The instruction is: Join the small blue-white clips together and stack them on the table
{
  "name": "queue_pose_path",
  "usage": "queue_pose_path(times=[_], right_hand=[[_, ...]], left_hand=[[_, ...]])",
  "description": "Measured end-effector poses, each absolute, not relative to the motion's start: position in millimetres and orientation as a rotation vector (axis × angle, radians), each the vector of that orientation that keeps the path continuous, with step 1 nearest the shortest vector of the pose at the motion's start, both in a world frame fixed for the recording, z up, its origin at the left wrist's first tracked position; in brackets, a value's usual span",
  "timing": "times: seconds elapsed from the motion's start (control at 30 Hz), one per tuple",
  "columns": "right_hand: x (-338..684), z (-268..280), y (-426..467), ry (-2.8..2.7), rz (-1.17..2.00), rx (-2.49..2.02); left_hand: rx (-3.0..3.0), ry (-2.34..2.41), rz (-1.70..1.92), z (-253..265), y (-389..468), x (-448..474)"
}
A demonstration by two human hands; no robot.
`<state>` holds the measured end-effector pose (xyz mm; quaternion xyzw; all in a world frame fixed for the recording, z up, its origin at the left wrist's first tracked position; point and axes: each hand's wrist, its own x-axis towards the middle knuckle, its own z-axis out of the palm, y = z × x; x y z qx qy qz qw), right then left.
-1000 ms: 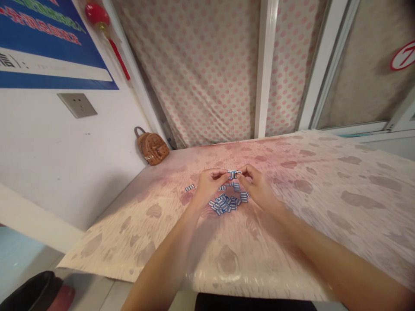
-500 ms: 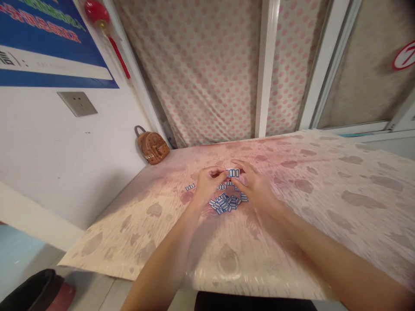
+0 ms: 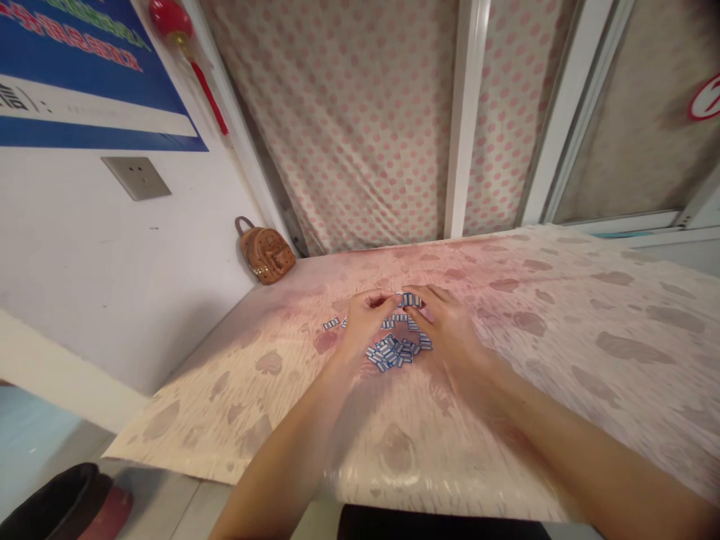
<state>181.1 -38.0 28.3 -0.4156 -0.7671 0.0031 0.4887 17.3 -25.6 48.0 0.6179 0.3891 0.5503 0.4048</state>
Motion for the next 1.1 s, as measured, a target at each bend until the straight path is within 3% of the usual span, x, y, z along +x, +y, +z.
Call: queue_pose_path(times=[0.37,0.63,0.77,0.93,1.1], right_hand=[[180.9,38.6,-40.1,-1.541,0.637,-0.990],[180.9,34.4,-34.0,-1.482,0.821,-0.937],[191.8,32.5,-26.2,-1.409,0.802,-0.952],[203.1,34.7,-18.9,-1.291,0.777,-0.978],[201.8,35.0,-19.4,-1.275,0.817,-0.966]], left_hand=[[1.678,0.990,1.500,45.8,-25.9,19.9],[1.691,1.010,1.421,40.5,-19.2,19.4],[1.729,1.268,1.413,45.3,1.1,-17.2],[1.754,1.892,1.009,40.9,22.1,-75.9],[1.737,2.025,0.712,31.7,25.9,-86.0]])
